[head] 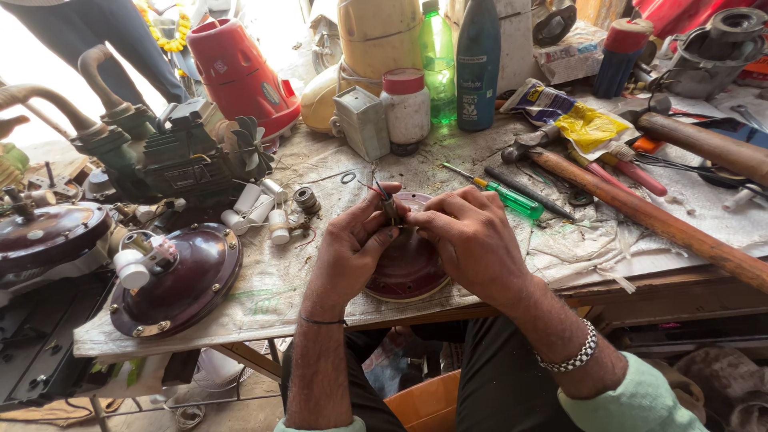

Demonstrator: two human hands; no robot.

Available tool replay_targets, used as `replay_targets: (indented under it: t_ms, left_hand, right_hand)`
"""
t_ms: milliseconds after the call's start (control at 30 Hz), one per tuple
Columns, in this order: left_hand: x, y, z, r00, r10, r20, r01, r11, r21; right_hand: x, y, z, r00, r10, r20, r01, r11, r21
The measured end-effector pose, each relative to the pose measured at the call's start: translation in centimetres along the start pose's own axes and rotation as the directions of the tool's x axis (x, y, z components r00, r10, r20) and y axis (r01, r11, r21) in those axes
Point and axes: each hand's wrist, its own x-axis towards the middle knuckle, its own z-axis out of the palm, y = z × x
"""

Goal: The person repairs a maroon circular electrical component by stripping wires, twisting connections, and using a screwdriver to secure parts. They handle a white ceramic insulator and connect wires to a central metal post.

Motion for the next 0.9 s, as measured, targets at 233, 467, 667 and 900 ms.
replay_targets:
  t_ms: [233,467,667,900]
  left_hand:
    - [-0.7,0.9,-0.4,0.992,0.007,0.127,-0.002,0.999,-0.043]
    - [-1.1,1.5,-0.7,0.974,0.084,0.211,-0.06,0.991,-0.115]
    - [-0.1,0.4,0.3,1.0,0.015,-0.022,-0.014,0.999,0.035]
    - [0.0,-0.5,1.0,0.996,0.047,-0.077,-0.043,0.998,0.043]
  right_hand:
    - [0.4,-0.8,-0.3,0.994,-0.059,0.089,0.058,0.998,0.015]
    - [0.5,-1.0,-2.6,0.984,-0.059,0.166,0.048,0.996,0.071]
    - [0.8,-3.4,-3.4,0.908,-0.24,0.342,0.102,0.921,0.376]
    - [0.7,-4.5,-6.6,0.935,-0.095,0.342,-0.032,0.937,0.348]
